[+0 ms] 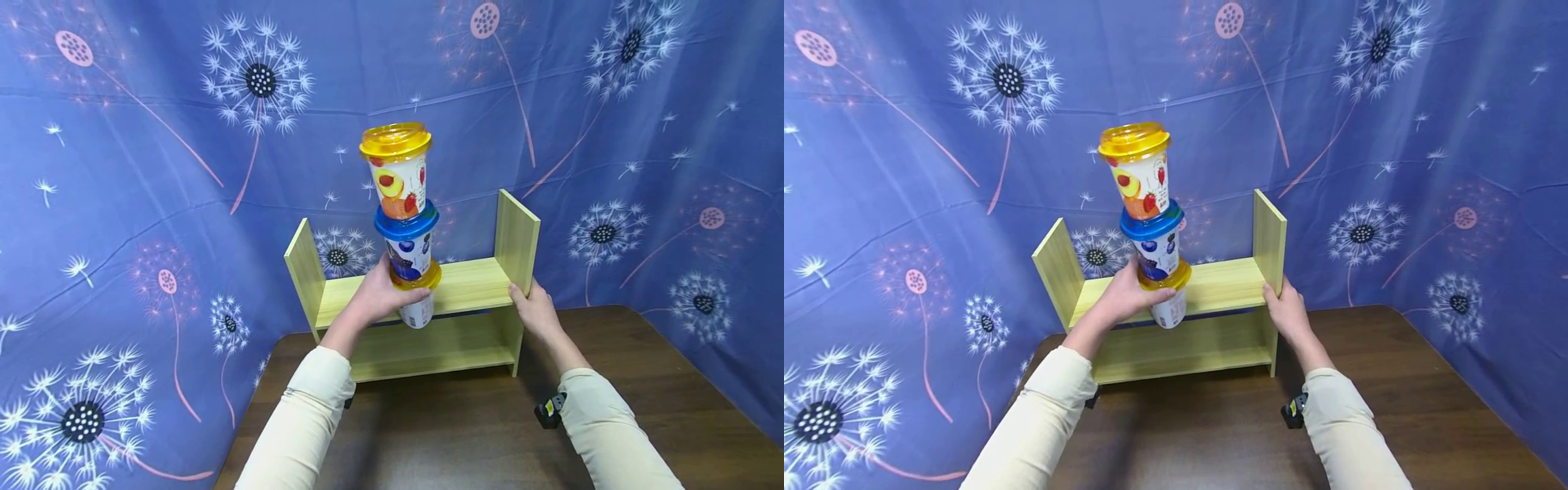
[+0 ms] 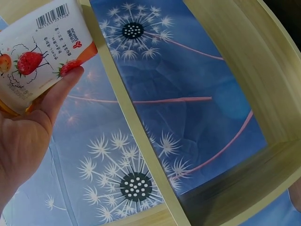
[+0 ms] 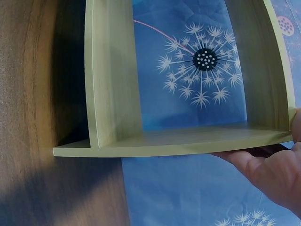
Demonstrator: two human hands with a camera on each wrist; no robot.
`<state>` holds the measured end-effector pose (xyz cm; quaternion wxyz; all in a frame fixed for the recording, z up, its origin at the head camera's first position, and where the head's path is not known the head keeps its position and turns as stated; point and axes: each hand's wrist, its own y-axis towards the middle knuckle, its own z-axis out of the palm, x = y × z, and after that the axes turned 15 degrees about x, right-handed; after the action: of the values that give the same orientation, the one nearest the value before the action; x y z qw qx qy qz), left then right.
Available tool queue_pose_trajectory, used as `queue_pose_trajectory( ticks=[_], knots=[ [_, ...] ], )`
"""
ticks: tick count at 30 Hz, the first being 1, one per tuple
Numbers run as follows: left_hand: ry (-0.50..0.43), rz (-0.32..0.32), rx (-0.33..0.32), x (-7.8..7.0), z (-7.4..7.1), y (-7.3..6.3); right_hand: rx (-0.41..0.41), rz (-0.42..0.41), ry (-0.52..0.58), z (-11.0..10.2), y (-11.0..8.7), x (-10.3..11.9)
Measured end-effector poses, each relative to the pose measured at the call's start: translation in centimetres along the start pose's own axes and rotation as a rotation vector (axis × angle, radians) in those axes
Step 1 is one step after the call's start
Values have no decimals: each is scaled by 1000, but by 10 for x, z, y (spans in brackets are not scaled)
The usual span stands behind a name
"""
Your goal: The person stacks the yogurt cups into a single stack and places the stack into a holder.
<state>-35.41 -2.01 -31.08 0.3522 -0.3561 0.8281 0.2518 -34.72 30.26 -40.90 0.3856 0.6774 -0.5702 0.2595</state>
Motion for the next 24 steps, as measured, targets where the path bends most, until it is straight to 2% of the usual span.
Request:
queue_pose_trajectory(
  ticks=[16, 24],
  knots=[
    [-55, -77, -11, 5, -1, 7, 17, 14, 1, 5, -4, -1],
    [-43, -92, -14, 4, -4, 14, 4, 6, 1, 3, -4, 1]
  ],
)
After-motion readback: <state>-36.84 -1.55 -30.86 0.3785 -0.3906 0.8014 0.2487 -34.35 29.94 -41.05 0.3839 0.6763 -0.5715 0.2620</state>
